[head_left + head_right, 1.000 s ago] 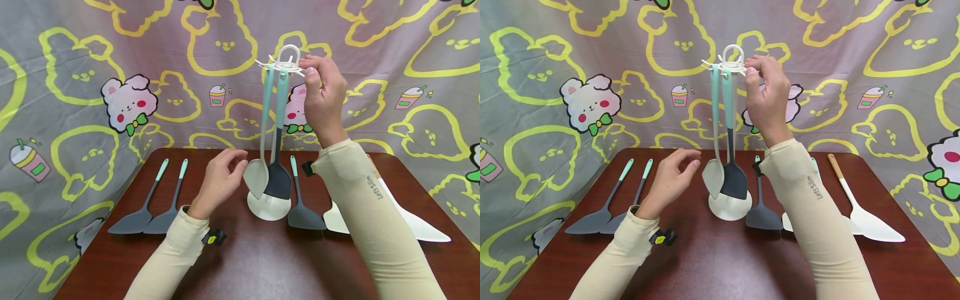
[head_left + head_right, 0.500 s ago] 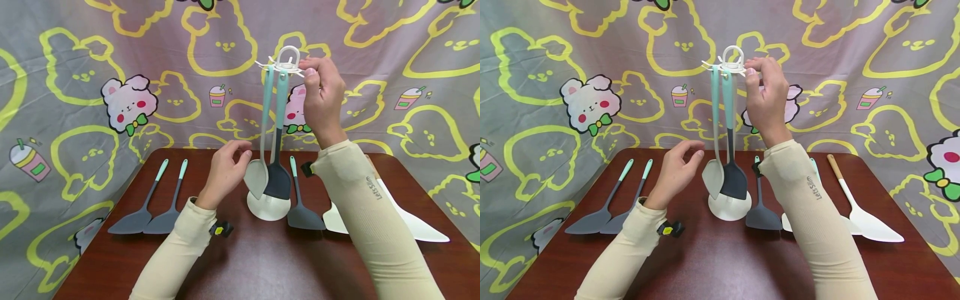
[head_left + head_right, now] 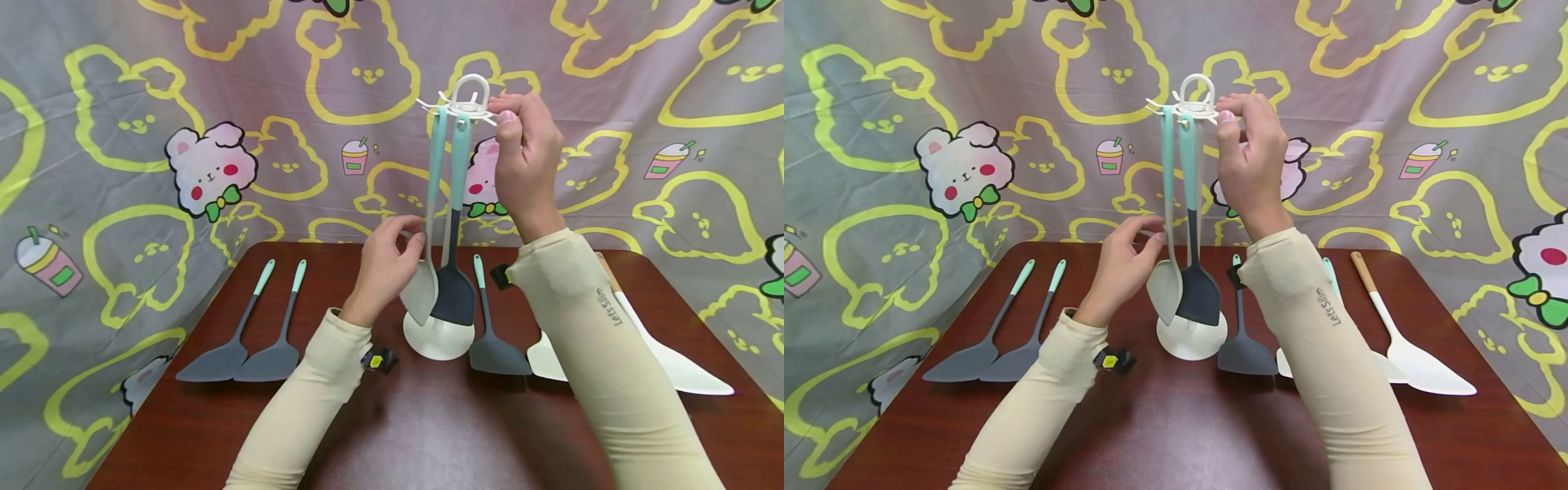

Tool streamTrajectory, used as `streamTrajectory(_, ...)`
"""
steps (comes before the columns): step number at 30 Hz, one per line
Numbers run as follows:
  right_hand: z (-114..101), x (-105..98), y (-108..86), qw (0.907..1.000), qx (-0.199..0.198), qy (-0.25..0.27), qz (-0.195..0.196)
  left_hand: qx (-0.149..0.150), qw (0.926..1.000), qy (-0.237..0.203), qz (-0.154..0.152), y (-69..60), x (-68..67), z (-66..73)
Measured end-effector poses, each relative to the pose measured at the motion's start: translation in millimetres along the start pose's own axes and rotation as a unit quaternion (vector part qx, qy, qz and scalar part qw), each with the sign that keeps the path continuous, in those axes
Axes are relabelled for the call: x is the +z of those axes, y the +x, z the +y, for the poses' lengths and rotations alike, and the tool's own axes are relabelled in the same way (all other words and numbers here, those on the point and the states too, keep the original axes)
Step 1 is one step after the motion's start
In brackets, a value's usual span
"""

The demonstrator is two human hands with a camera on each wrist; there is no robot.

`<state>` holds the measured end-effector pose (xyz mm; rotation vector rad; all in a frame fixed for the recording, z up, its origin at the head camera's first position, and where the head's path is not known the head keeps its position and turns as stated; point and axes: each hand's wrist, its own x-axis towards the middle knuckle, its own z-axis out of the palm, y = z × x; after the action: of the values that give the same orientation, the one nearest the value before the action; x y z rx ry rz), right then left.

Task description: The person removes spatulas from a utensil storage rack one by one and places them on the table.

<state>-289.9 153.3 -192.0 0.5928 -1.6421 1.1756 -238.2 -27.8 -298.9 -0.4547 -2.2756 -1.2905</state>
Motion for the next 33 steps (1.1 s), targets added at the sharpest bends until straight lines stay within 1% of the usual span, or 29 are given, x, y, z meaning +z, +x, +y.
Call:
streamTrajectory(4, -0.3, 0.7, -0.6, 1.0, 0.001, 0.0, 0.0, -0.003, 1.0, -0.004, 0.008, 2.2, 6.0, -0.5)
streamTrajectory(8, -0.6, 1.1, -0.7, 1.0, 0.002, -0.001, 0.0, -0.007, 0.9992, -0.037, 0.013, 4.9, 11.4, -1.9)
streamTrajectory(10, -0.8, 1.1, -0.7, 1.0, 0.002, -0.002, 0.0, -0.003, 0.9983, -0.055, 0.017, 6.3, 13.6, -2.2)
streamTrajectory(12, -0.8, 1.1, -0.8, 1.0, 0.0, -0.003, 0.0, 0.009, 0.9977, -0.063, 0.023, 7.8, 15.3, -2.3)
streamTrajectory(16, -1.0, 1.1, -1.1, 1.0, -0.005, -0.004, 0.001, 0.04, 0.9969, -0.058, 0.034, 10.1, 18.7, -3.3)
streamTrajectory(20, -1.9, 0.6, -0.5, 1.0, -0.006, -0.004, 0.003, 0.059, 0.9961, -0.053, 0.04, 11.0, 21.4, -5.5)
streamTrajectory(28, -1.9, -1.0, 0.1, 1.0, -0.001, -0.006, 0.001, 0.07, 0.9946, -0.055, 0.053, 9.2, 23.2, -8.3)
streamTrajectory(33, -0.5, -0.6, -1.2, 1.0, 0.006, -0.002, -0.003, 0.071, 0.9941, -0.056, 0.06, 7.8, 24.3, -10.0)
